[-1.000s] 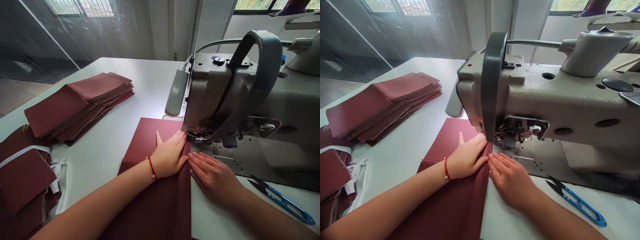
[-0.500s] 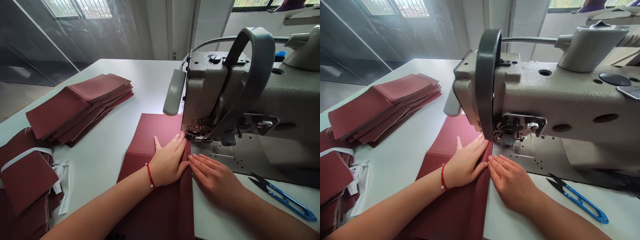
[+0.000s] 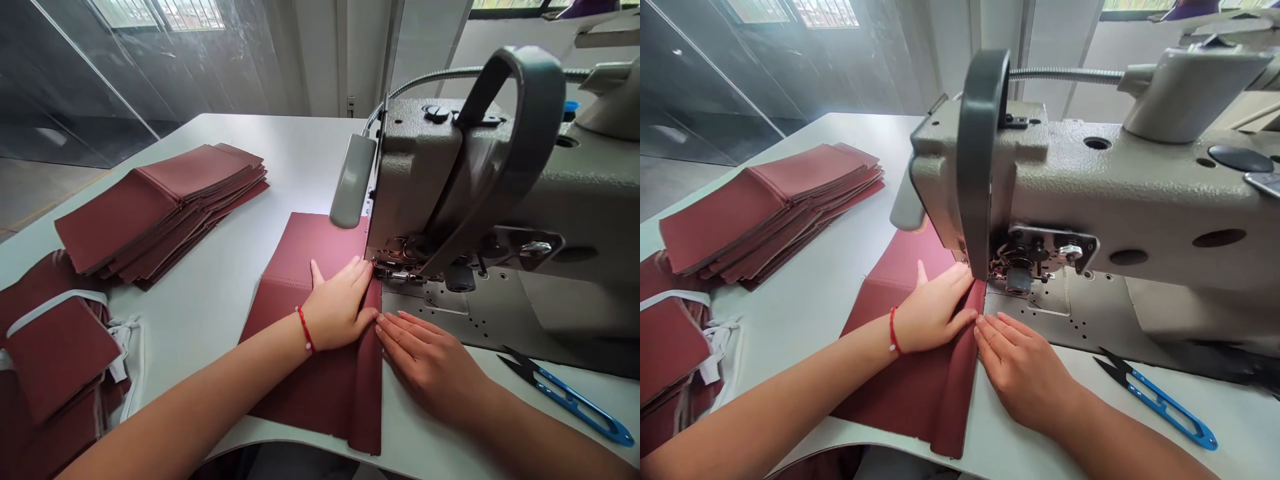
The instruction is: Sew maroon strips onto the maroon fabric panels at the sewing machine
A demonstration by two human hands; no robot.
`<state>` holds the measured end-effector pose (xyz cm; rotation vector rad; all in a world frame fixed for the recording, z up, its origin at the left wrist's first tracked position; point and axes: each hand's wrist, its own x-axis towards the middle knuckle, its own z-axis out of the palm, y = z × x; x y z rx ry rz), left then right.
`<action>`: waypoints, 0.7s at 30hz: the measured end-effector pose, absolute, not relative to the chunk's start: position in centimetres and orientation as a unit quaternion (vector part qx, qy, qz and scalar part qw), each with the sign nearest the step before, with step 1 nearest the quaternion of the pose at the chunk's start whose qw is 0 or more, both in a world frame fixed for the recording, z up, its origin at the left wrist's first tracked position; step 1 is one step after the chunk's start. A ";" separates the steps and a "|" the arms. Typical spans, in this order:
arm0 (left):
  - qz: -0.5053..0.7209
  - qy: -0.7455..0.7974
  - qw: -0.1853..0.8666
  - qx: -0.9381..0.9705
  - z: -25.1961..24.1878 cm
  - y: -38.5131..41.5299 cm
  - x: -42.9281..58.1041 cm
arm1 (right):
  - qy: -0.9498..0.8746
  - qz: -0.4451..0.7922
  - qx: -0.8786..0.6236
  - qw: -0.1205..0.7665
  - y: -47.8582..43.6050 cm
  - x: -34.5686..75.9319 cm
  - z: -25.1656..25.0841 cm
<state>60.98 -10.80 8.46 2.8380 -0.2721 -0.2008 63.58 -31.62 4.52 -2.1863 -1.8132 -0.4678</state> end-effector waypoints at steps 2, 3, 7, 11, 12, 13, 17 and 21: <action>-0.094 -0.095 0.134 0.982 8.5 -11.0 59.8 | -0.620 -0.161 -0.756 0.133 -31.7 63.7 4.4; -0.103 -0.094 0.131 0.981 8.4 -11.1 59.3 | -0.622 -0.161 -0.754 0.135 -31.7 63.7 4.4; -0.100 -0.083 0.129 0.983 8.2 -11.1 58.8 | -0.636 -0.159 -0.738 0.157 -31.9 63.1 4.9; -0.090 -0.087 0.133 0.983 8.2 -10.8 59.9 | -0.634 -0.153 -0.739 0.170 -31.8 62.7 5.2; -0.089 -0.086 0.133 0.983 8.3 -10.8 60.2 | -0.634 -0.152 -0.739 0.170 -31.8 62.7 5.3; -0.087 -0.086 0.133 0.984 8.3 -10.7 60.4 | -0.634 -0.152 -0.739 0.170 -31.7 62.7 5.3; -0.080 -0.085 0.141 0.983 8.3 -10.5 61.0 | -0.633 -0.153 -0.742 0.162 -31.7 62.8 5.3; -0.065 -0.087 0.147 0.983 8.2 -10.1 61.6 | -0.632 -0.145 -0.744 0.162 -31.8 62.6 5.2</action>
